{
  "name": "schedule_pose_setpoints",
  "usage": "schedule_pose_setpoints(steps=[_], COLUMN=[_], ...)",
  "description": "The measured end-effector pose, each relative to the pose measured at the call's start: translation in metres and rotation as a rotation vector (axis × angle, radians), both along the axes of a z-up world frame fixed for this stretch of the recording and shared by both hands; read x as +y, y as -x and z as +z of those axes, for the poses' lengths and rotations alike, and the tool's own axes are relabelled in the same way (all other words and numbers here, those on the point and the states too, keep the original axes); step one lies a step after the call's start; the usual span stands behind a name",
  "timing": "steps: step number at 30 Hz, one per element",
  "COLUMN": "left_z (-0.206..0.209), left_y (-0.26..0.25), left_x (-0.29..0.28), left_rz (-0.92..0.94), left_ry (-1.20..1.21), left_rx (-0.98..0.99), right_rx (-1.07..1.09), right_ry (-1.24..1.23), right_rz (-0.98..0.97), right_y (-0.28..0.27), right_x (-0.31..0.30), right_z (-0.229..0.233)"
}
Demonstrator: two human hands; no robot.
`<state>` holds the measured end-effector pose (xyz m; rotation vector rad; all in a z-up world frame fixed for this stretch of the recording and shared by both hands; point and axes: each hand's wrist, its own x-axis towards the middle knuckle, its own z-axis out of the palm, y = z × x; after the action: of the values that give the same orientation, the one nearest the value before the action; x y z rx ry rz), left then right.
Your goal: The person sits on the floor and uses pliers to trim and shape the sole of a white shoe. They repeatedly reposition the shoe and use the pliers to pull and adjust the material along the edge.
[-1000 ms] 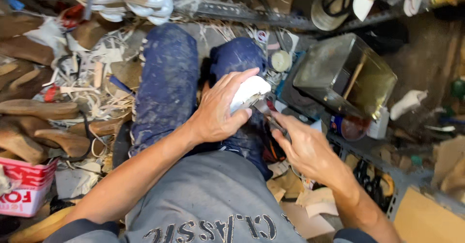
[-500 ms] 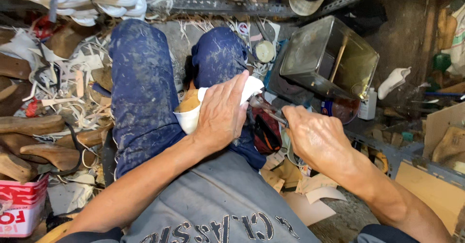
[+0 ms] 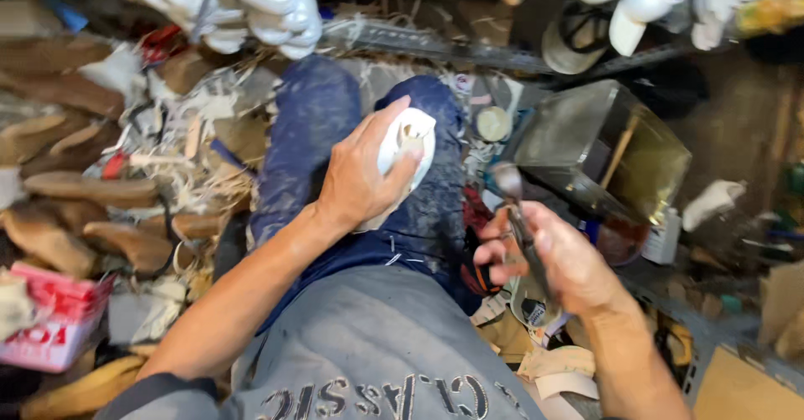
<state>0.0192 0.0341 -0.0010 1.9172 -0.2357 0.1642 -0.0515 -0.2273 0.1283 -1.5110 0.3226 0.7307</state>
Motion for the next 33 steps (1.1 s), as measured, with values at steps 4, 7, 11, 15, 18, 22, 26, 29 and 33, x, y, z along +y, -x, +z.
schedule_pose_setpoints(steps=[4, 7, 11, 15, 18, 22, 26, 29, 33], left_z=[0.013, 0.011, 0.016, 0.021, 0.024, 0.03, 0.024, 0.014, 0.02], left_y=[-0.005, 0.004, 0.009, 0.015, 0.02, 0.018, 0.012, 0.016, 0.02], left_x=[0.009, 0.003, -0.009, -0.013, -0.01, -0.005, -0.006, -0.009, -0.01], left_rz=[0.083, 0.105, 0.096, 0.028, -0.021, -0.191, -0.286, -0.312, -0.387], left_ry=[0.07, 0.187, 0.426, 0.49, 0.557, 0.397, 0.093, 0.097, 0.021], left_rx=[0.01, 0.079, 0.107, 0.138, 0.16, 0.164, 0.055, 0.081, 0.065], right_rx=[0.302, 0.226, -0.116, -0.085, 0.04, 0.099, 0.125, 0.113, 0.415], right_ry=[0.016, 0.301, 0.438, 0.391, 0.262, -0.086, -0.079, 0.101, 0.663], right_rz=[-0.041, 0.152, 0.555, 0.62, 0.765, 0.58, 0.466, 0.501, 0.715], right_y=[0.016, 0.005, -0.03, -0.058, -0.074, -0.065, -0.059, -0.054, -0.063], right_x=[0.035, 0.042, 0.056, 0.044, 0.031, 0.018, 0.024, 0.007, -0.001], right_z=[-0.023, -0.025, 0.005, 0.001, 0.002, -0.01, -0.002, 0.008, 0.048])
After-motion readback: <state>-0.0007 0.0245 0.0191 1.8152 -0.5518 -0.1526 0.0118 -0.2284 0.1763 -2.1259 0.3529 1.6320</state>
